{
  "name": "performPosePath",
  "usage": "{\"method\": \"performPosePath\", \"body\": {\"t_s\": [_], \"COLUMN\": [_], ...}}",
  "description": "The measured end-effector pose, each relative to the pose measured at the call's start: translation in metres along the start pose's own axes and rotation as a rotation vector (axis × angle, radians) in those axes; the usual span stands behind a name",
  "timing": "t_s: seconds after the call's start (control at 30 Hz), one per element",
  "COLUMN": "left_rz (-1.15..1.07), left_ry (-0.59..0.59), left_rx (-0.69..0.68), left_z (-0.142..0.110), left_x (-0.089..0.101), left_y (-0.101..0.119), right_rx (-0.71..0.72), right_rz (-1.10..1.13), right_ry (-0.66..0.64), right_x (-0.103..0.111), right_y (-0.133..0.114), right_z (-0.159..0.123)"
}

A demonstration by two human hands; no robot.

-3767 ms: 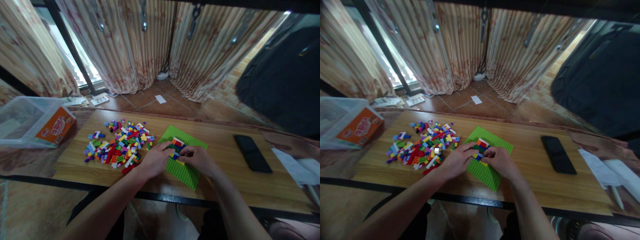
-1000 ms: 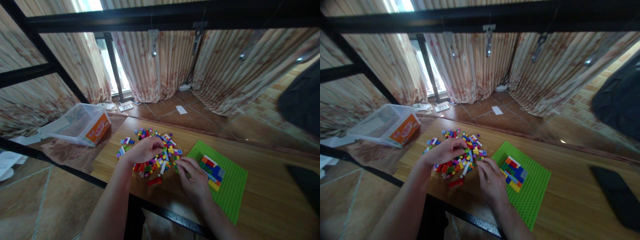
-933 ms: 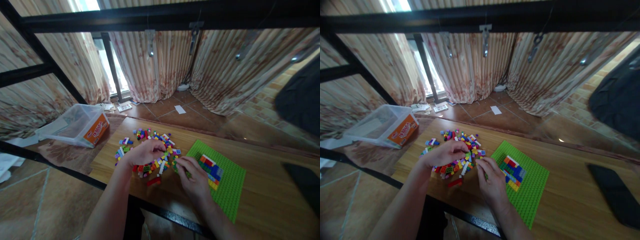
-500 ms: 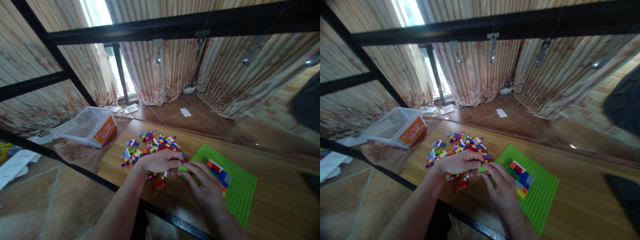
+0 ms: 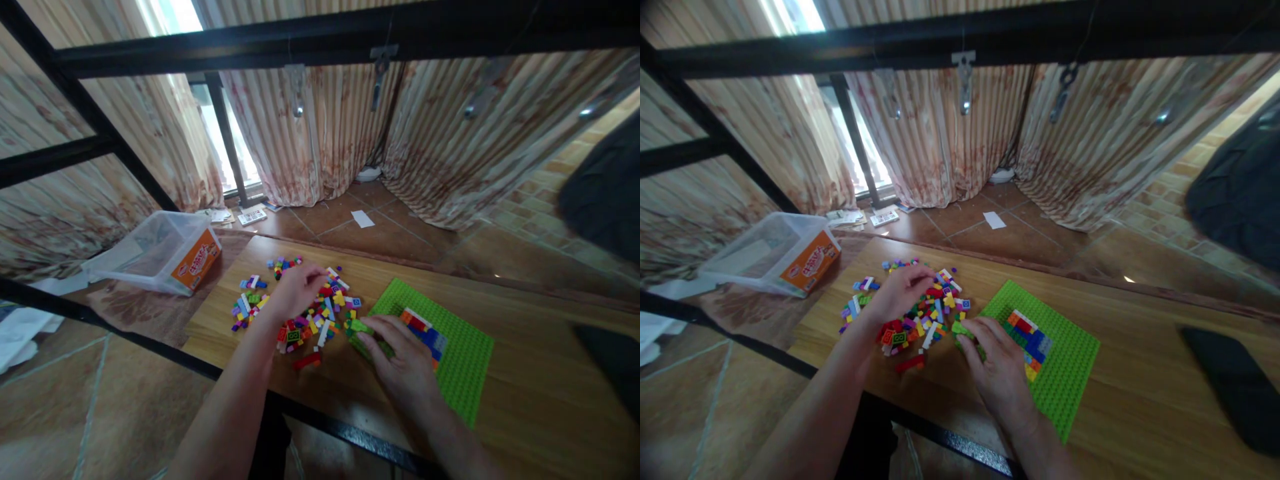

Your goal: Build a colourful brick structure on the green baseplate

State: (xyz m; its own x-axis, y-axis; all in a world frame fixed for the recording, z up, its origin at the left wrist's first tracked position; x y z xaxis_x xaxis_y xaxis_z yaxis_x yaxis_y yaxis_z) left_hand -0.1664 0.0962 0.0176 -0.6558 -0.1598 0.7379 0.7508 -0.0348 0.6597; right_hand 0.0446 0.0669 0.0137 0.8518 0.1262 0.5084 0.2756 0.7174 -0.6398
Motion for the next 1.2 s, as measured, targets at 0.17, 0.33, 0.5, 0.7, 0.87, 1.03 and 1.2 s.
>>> {"method": "performPosePath", "body": {"t_s": [0.17,0.33,0.5,0.7,0.87,1.03,1.2], "left_rz": [0.558,0.688,0.706,0.685,0.548,0.136,-0.158], "left_ry": [0.272,0.116,0.098,0.097,0.182,0.101,-0.101], "left_rx": [0.279,0.3,0.312,0.288,0.153,0.015,-0.063], "left_z": [0.003,0.005,0.009,0.011,0.01,0.0,-0.007], "left_x": [0.04,0.033,0.028,0.029,0.038,0.033,0.014], "left_y": [-0.051,-0.065,-0.07,-0.071,-0.06,-0.036,-0.003], "right_rx": [-0.004,0.006,0.016,-0.007,-0.016,-0.017,-0.035], "right_rz": [0.039,0.041,0.037,0.056,0.04,0.01,-0.053], "right_ry": [-0.031,-0.035,-0.049,-0.06,-0.088,-0.193,-0.309], "right_x": [-0.011,-0.01,-0.01,-0.013,-0.021,-0.035,-0.051], "right_y": [0.001,0.0,0.0,0.002,0.003,0.0,-0.001], "right_z": [-0.005,-0.004,-0.004,-0.005,-0.007,-0.012,-0.018]}}
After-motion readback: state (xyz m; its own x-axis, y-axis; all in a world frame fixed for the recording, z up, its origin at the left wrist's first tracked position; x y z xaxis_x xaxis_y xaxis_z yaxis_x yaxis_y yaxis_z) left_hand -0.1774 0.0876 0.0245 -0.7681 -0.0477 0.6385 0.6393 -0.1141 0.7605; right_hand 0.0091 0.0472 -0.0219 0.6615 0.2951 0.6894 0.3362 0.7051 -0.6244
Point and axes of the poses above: each hand's wrist, its own z-axis towards the middle knuckle, its own x-axis out of the back of the hand, y = z × x, the point moved 6 cm from there along z, towards the middle knuckle, and after that the axes turned 10 degrees about z, right-handed, at the moved point
